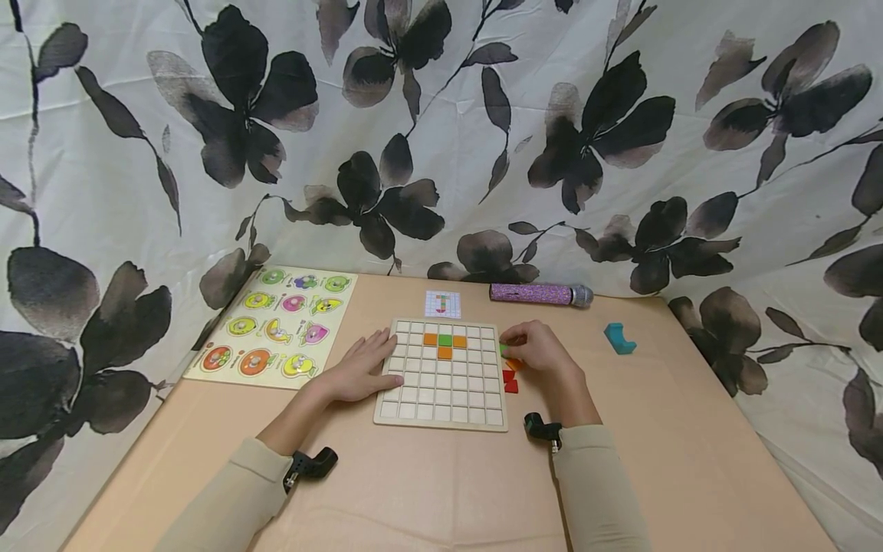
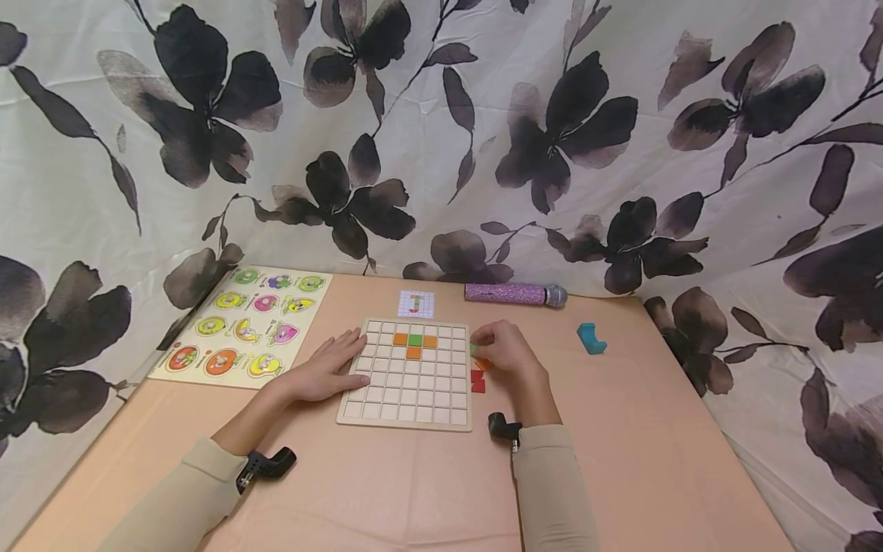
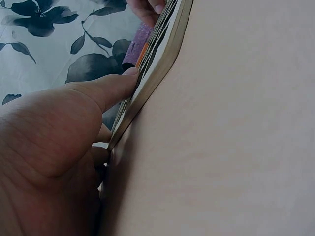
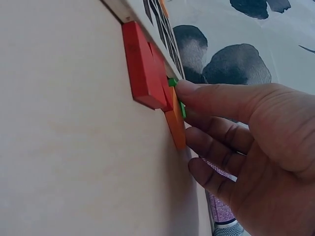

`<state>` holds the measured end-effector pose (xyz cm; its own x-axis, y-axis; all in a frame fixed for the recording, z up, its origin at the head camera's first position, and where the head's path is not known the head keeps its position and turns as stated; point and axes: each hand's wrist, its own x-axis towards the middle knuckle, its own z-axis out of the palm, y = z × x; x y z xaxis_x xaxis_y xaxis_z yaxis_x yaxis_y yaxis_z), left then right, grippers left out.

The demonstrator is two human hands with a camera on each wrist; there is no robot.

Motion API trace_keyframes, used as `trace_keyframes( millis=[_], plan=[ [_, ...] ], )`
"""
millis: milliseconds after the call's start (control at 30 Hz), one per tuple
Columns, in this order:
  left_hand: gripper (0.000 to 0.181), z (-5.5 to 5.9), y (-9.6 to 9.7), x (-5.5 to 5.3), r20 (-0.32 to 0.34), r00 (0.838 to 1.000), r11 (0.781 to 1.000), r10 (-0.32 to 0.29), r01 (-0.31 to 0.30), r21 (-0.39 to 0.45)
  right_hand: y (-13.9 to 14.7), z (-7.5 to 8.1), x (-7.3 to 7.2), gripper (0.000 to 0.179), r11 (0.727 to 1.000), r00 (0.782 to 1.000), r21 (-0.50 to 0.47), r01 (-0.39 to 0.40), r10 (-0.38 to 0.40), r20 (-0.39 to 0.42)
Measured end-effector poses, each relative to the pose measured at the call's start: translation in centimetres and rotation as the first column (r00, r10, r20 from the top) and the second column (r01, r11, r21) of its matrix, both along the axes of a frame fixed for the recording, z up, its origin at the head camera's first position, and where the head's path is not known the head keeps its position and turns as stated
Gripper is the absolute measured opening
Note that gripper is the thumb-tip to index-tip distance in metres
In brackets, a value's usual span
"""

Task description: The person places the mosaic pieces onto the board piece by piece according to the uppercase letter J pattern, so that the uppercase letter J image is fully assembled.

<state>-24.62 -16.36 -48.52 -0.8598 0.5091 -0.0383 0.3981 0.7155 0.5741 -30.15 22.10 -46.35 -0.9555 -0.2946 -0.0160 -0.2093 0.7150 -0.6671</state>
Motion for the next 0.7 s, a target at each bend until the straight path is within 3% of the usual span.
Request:
trace_keyframes(
  millis=[700],
  plan=[
    [0.091, -0.04, 0.03, 0.12, 0.011, 1.0, 1.0, 0.005, -0.005, 0.002, -0.09, -0.5, -0.03, 0.02, 0.999, 1.0, 0.037, 0.03, -0.03, 0.009]
  ],
)
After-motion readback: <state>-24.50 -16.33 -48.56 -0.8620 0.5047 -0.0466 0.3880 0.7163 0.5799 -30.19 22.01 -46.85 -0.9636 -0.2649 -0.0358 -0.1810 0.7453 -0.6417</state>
